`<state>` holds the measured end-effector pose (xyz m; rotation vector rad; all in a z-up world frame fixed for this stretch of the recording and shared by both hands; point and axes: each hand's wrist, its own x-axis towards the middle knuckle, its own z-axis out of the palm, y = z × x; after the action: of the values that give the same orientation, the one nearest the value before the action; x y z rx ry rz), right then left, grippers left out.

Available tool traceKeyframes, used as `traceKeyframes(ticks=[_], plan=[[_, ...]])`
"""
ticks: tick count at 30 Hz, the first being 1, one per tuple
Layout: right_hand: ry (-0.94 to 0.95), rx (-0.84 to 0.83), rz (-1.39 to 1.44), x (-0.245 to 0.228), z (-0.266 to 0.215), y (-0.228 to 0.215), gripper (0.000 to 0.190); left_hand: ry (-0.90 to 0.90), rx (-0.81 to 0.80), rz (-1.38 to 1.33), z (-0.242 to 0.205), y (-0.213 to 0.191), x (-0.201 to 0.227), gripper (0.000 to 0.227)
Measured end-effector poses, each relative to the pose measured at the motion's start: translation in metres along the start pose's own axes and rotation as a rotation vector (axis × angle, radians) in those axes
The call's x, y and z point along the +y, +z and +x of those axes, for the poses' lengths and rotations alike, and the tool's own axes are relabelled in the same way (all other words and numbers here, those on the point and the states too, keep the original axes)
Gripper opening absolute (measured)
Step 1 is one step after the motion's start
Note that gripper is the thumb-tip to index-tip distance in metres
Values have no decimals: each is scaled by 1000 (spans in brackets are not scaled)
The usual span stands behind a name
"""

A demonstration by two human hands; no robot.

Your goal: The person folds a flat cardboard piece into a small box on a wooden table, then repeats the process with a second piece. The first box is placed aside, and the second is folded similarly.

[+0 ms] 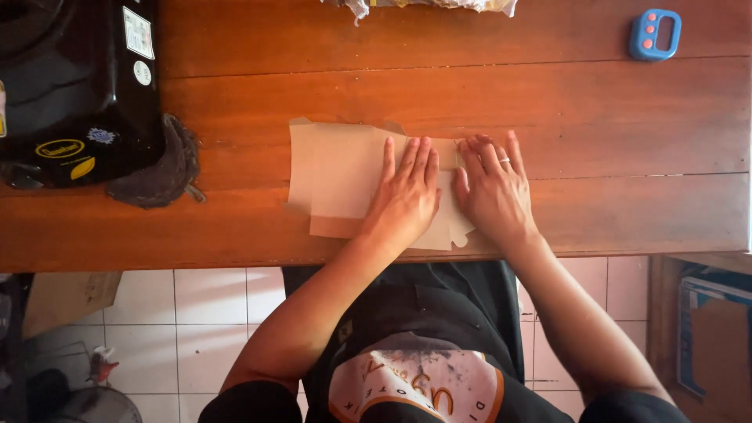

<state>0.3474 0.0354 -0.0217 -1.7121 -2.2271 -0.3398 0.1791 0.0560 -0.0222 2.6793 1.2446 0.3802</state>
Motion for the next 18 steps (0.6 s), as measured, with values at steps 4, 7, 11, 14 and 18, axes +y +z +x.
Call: traceKeyframes(ticks=[4, 7, 11, 14, 18], plan=[[63, -39, 63, 2, 5, -4, 47, 6, 4, -4, 0, -2, -3, 60], [65, -73, 69, 8, 3, -8, 39, 12, 7, 6, -2, -6, -7, 60], [102, -78, 95, 19, -4, -5, 43, 7, 26, -54, -3, -11, -12, 56], [101, -84, 203, 12, -5, -27, 46, 35, 84, -181, -6, -19, -19, 50], [-17, 40, 279, 8, -32, -36, 53, 88, 116, -346, -35, -59, -31, 32]])
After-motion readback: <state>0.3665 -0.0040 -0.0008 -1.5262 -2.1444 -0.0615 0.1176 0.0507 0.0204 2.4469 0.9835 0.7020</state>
